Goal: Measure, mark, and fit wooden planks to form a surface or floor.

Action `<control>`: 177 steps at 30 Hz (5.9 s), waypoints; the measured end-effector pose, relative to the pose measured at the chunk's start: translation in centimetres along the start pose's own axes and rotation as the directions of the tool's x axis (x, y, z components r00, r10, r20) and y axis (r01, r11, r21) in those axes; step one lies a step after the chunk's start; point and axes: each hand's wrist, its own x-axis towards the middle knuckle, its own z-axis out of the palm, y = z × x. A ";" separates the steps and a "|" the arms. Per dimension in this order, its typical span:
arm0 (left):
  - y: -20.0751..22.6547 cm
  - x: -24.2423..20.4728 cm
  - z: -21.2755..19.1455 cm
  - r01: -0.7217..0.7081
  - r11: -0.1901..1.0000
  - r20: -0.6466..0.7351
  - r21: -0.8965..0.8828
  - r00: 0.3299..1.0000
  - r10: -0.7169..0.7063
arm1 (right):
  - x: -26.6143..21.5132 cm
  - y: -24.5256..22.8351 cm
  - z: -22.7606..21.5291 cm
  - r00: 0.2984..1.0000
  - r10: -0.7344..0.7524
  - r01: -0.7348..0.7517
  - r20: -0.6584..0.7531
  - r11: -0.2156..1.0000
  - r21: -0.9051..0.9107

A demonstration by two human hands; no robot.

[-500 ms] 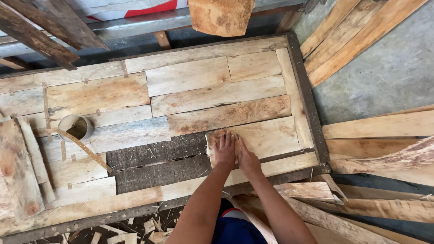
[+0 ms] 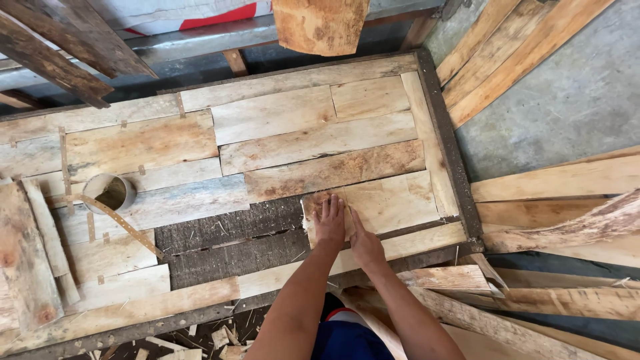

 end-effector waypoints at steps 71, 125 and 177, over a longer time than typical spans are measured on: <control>0.9 -0.1 -1.8 0.043 0.996 -0.006 0.073 0.999 -0.043 | -9.3 4.5 4.5 0.995 -0.019 0.027 -0.101 0.997 0.071; -2.8 -2.6 -5.0 -0.126 0.427 -0.349 -0.896 0.793 -0.500 | 5.9 2.8 -0.5 0.988 0.028 0.006 -0.155 0.977 0.211; -5.6 -11.9 -0.9 -0.200 0.830 -0.376 -0.520 0.927 -0.012 | -3.9 2.5 2.0 0.926 0.064 0.097 -0.371 0.911 0.400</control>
